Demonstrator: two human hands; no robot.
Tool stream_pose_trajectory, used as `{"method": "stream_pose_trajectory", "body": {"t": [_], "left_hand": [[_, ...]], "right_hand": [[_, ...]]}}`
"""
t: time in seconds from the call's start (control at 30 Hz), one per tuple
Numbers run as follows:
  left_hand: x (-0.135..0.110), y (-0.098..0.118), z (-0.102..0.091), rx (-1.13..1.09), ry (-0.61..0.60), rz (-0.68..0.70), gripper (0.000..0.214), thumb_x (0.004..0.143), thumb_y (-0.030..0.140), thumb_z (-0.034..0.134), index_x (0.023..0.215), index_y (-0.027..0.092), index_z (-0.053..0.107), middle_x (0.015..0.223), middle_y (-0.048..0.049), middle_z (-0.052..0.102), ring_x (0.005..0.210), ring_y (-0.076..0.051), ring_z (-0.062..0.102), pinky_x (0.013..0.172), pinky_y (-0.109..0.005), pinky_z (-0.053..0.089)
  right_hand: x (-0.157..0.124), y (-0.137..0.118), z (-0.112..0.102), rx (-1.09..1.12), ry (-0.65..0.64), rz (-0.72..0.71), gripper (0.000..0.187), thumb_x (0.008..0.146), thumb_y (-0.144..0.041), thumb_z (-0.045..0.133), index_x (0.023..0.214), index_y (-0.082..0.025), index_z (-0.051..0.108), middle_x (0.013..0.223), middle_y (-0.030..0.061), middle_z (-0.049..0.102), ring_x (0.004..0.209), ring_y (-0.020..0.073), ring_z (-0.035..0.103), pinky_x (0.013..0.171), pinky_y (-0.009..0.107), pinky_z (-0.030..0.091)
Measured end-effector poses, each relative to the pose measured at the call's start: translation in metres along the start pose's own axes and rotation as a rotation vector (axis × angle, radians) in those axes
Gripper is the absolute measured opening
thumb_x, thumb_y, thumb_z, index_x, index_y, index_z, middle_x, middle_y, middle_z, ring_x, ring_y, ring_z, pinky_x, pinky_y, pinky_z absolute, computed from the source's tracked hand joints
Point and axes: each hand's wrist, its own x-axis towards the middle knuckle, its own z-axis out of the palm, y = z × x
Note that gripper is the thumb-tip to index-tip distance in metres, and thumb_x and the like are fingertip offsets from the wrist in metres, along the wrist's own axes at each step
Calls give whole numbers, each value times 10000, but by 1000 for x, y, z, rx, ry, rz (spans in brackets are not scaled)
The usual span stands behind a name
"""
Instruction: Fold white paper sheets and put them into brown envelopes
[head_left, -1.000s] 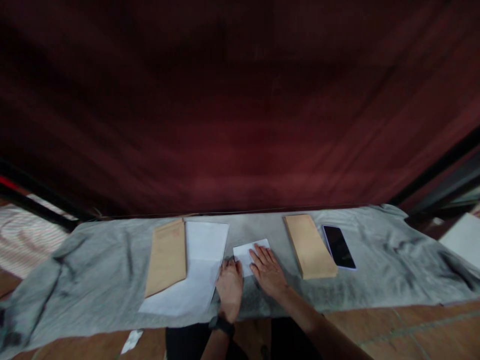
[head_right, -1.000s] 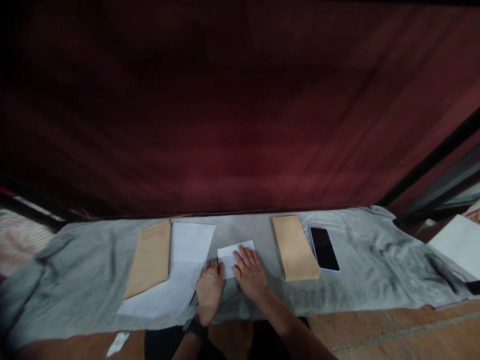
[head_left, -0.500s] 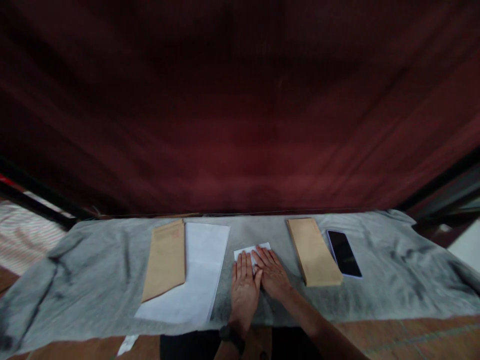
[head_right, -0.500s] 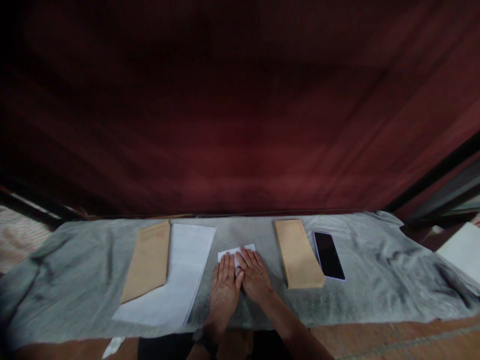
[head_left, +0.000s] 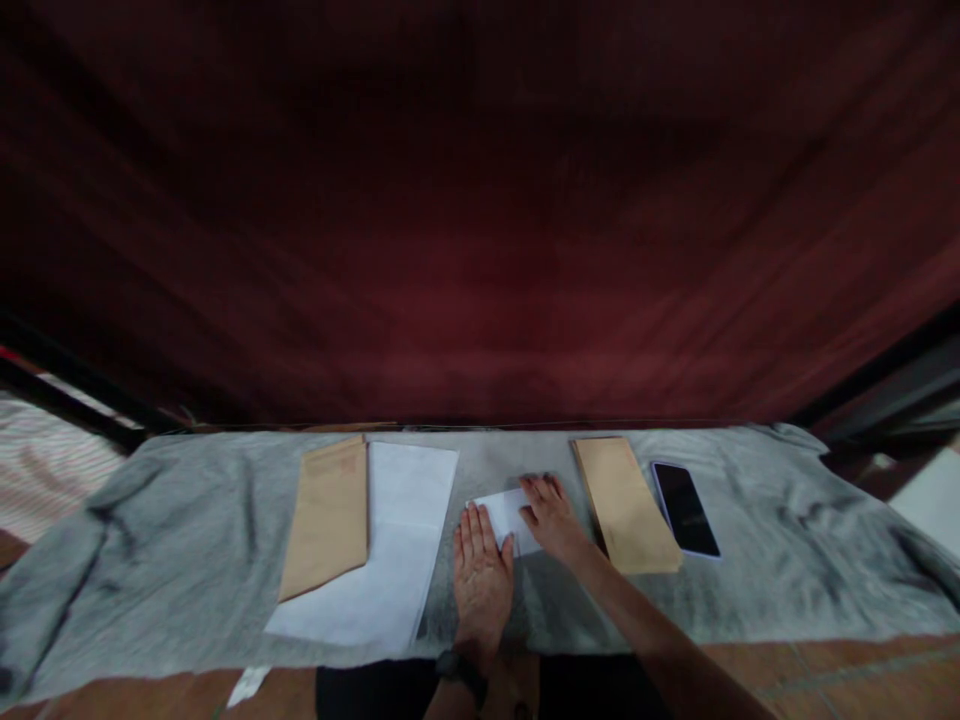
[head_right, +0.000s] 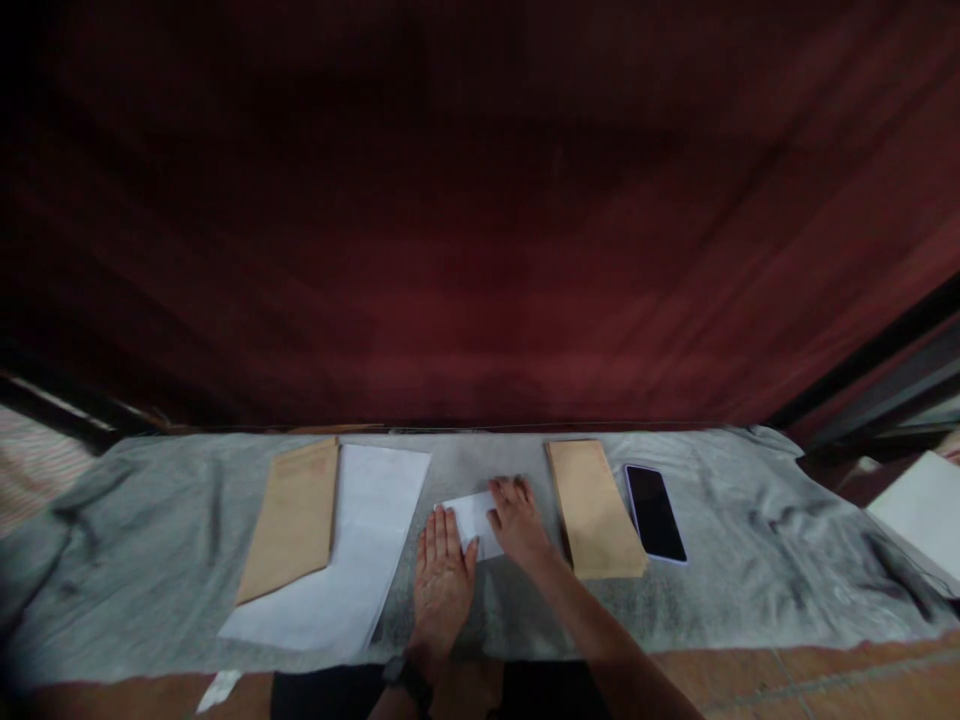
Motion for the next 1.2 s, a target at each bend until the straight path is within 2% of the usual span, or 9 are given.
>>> {"method": "stream_pose_trajectory", "body": {"t": [0.1,0.23,0.37,0.43,0.57,0.7,0.8,1.03,1.2], "left_hand": [[0,0,-3,9,-9,10,654,1010,403,378,1573,90,264,1602,-210,353,1488,-326,336,1189,-544,342],[-2,-4,-8,-78,-5,-20,677,1011,388,385,1599,129,174,1613,-193,342,1491,-312,332,1191,-520,346],[2,-9,-12,-284,36,-172,740,982,360,441,1609,179,93,1666,-159,229,1509,-274,300,1181,-442,382],[10,-12,-16,-404,62,-271,799,946,351,511,1602,160,97,1637,-178,296,1472,-278,377,1140,-427,434],[33,-20,-27,-624,-6,-283,538,908,288,551,1429,179,470,1281,-125,691,1111,-241,689,936,-380,570],[48,-33,-41,-636,51,-126,221,891,225,514,995,185,704,1007,-79,759,967,-242,709,912,-440,569],[45,-42,-49,-639,37,-37,278,865,127,474,923,220,730,1092,-62,752,1070,-233,682,988,-466,538],[13,-48,-49,-248,-333,257,577,817,-32,406,1239,249,681,1350,-34,670,1278,-195,597,1099,-435,502],[7,-24,-30,-44,-205,290,483,949,149,411,1411,191,545,1456,-93,583,1382,-234,504,1143,-472,455]], "right_hand": [[24,-5,-12,67,-88,55,381,861,-155,613,1229,-233,677,1282,110,650,1254,296,528,1159,506,285],[43,-5,-27,139,-120,54,179,810,-91,632,903,-215,721,1040,68,701,1065,241,619,984,383,444],[44,-6,-44,240,-109,7,194,862,-67,567,916,-211,686,1017,37,696,969,170,652,897,279,481],[39,-9,-56,284,-94,-17,207,902,-75,530,985,-209,664,1047,34,693,982,154,655,900,255,484],[21,-17,-87,404,-7,-102,208,948,-114,513,1060,-230,644,1025,24,701,999,176,656,906,286,508],[-12,-20,-108,332,168,-327,246,974,-128,515,1112,-255,674,1030,43,698,1049,224,636,1002,412,503],[-44,-18,-97,242,211,-445,303,946,-64,525,1112,-264,681,1022,27,703,999,210,652,1106,465,447],[-107,-5,-36,216,81,-322,393,822,17,518,1055,-237,706,1090,55,709,1085,234,644,990,416,546],[-105,-14,-24,310,85,-160,432,907,-70,449,1215,-254,689,1313,68,657,1212,221,617,1042,427,532]]}}
